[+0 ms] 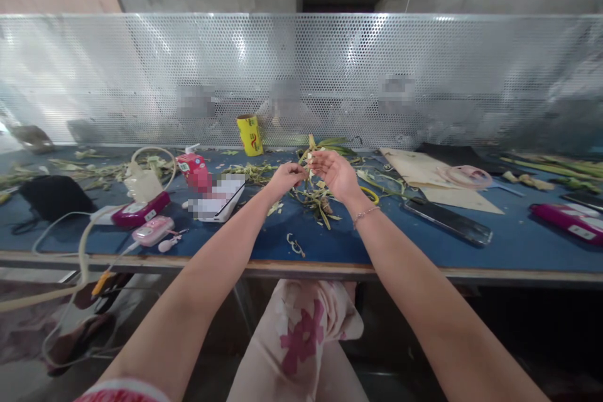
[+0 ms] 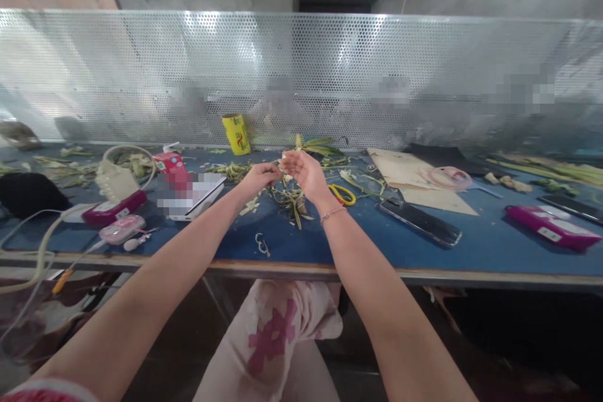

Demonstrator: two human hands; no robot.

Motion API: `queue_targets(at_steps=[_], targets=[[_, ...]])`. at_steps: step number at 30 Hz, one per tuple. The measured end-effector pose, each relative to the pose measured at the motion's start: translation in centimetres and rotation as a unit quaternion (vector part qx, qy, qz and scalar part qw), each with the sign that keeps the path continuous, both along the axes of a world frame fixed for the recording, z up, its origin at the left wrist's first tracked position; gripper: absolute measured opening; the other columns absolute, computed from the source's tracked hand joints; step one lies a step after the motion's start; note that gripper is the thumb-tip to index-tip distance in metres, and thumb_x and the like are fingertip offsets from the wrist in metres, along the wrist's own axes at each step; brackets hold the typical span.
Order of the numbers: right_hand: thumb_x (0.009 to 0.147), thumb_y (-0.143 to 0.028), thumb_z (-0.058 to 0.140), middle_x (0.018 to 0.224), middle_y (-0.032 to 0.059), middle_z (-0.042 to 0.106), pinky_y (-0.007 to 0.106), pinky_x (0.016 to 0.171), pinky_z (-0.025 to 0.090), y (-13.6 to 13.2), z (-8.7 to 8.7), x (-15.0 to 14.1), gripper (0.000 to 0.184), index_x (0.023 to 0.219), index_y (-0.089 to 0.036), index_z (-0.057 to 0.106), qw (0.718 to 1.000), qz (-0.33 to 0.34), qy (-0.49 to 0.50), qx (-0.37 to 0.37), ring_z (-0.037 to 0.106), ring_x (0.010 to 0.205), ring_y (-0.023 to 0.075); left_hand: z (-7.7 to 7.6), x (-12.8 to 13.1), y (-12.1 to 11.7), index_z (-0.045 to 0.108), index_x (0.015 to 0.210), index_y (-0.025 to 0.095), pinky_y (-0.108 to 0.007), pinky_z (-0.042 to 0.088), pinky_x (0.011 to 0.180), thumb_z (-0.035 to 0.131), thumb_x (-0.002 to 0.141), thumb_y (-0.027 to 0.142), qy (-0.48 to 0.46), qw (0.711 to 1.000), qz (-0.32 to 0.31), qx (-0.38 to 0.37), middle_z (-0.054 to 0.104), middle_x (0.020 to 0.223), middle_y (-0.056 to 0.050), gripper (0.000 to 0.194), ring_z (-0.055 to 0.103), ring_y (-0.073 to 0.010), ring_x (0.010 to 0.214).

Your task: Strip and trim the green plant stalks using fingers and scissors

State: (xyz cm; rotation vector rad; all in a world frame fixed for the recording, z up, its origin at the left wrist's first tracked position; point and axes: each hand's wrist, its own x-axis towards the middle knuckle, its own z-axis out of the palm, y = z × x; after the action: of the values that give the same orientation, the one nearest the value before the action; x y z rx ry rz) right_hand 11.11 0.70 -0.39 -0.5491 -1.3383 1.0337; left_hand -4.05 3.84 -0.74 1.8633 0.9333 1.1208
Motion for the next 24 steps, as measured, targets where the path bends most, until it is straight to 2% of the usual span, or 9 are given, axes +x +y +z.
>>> queue_targets(at_steps=[2, 5, 9, 12, 15, 18, 21, 24], targets=[[0.072, -0.05, 0.053, 0.086, 0.0046, 0.065, 0.033, 0.076, 0.049, 0.2, -0.2, -0.1, 0.035, 0.09, -0.021, 0.062, 1.0, -0.01, -0.023, 0.01, 0.061, 0.082, 0.0164, 0.1, 0.0, -0.1, 0.056, 0.064, 0.014, -0.02, 0.032, 0.048, 0.06, 0.063, 0.027, 0.008, 1.0, -0.006, 0.001, 0.047, 0.046, 0.005, 0.014, 0.041, -0.005, 0.044], [0.066, -0.039, 0.063, 0.082, 0.0029, 0.066, 0.031, 0.07, 0.048, 0.6, -0.5, -0.1, 0.029, 0.088, -0.02, 0.064, 0.993, -0.071, -0.088, 0.033, 0.06, 0.075, 0.0148, 0.2, 0.1, -0.3, 0.056, 0.063, 0.014, -0.021, 0.032, 0.049, 0.06, 0.062, 0.026, 0.017, 1.0, -0.019, 0.005, 0.049, 0.048, 0.004, 0.013, 0.042, -0.0055, 0.045], [0.067, -0.033, 0.062, 0.069, 0.0014, 0.064, 0.028, 0.061, 0.043, 0.6, -0.5, 0.1, 0.02, 0.079, -0.018, 0.067, 0.959, -0.187, -0.201, 0.072, 0.053, 0.061, 0.0122, 0.3, 0.3, -0.7, 0.056, 0.064, 0.014, -0.021, 0.033, 0.049, 0.062, 0.062, 0.026, 0.007, 0.999, -0.044, -0.001, 0.048, 0.048, 0.004, 0.014, 0.043, -0.0056, 0.045], [0.067, -0.033, 0.061, 0.068, 0.0011, 0.063, 0.027, 0.059, 0.041, 0.4, -0.3, 0.1, 0.018, 0.075, -0.018, 0.068, 0.943, -0.221, -0.237, 0.082, 0.049, 0.058, 0.0113, 0.2, 0.5, -0.8, 0.056, 0.065, 0.013, -0.021, 0.034, 0.05, 0.065, 0.062, 0.028, -0.007, 0.998, -0.066, -0.016, 0.048, 0.048, 0.004, 0.017, 0.043, -0.0057, 0.046], [0.068, -0.037, 0.061, 0.073, 0.0017, 0.061, 0.027, 0.06, 0.04, 0.3, -0.3, 0.1, 0.019, 0.071, -0.019, 0.066, 0.935, -0.238, -0.244, 0.1, 0.047, 0.059, 0.0109, 0.1, 0.7, -0.8, 0.055, 0.064, 0.013, -0.022, 0.033, 0.049, 0.064, 0.066, 0.038, -0.06, 0.992, -0.091, -0.063, 0.046, 0.047, 0.003, 0.027, 0.044, -0.0066, 0.045], [0.066, -0.041, 0.062, 0.08, 0.0029, 0.057, 0.027, 0.061, 0.042, 0.4, -0.4, 0.0, 0.023, 0.068, -0.018, 0.063, 0.932, -0.25, -0.236, 0.112, 0.047, 0.061, 0.0103, 0.1, 0.9, -0.8, 0.055, 0.064, 0.013, -0.022, 0.032, 0.047, 0.059, 0.071, 0.046, -0.13, 0.981, -0.085, -0.117, 0.046, 0.047, 0.003, 0.034, 0.043, -0.007, 0.043], [0.064, -0.04, 0.064, 0.085, 0.0029, 0.054, 0.027, 0.061, 0.043, 0.8, -0.6, 0.0, 0.026, 0.078, -0.018, 0.06, 0.942, -0.244, -0.212, 0.095, 0.047, 0.061, 0.0092, 0.3, 1.1, -0.8, 0.055, 0.064, 0.013, -0.023, 0.034, 0.047, 0.059, 0.072, 0.042, -0.163, 0.975, -0.051, -0.143, 0.049, 0.05, 0.002, 0.03, 0.044, -0.007, 0.041], [0.067, -0.038, 0.061, 0.084, 0.0013, 0.053, 0.026, 0.057, 0.043, 1.2, -0.8, 0.1, 0.031, 0.09, -0.019, 0.054, 0.956, -0.24, -0.163, 0.045, 0.047, 0.058, 0.0088, 0.5, 1.1, -0.7, 0.055, 0.062, 0.013, -0.022, 0.034, 0.046, 0.057, 0.075, 0.036, -0.165, 0.975, -0.005, -0.148, 0.048, 0.048, 0.002, 0.026, 0.044, -0.0073, 0.04]])
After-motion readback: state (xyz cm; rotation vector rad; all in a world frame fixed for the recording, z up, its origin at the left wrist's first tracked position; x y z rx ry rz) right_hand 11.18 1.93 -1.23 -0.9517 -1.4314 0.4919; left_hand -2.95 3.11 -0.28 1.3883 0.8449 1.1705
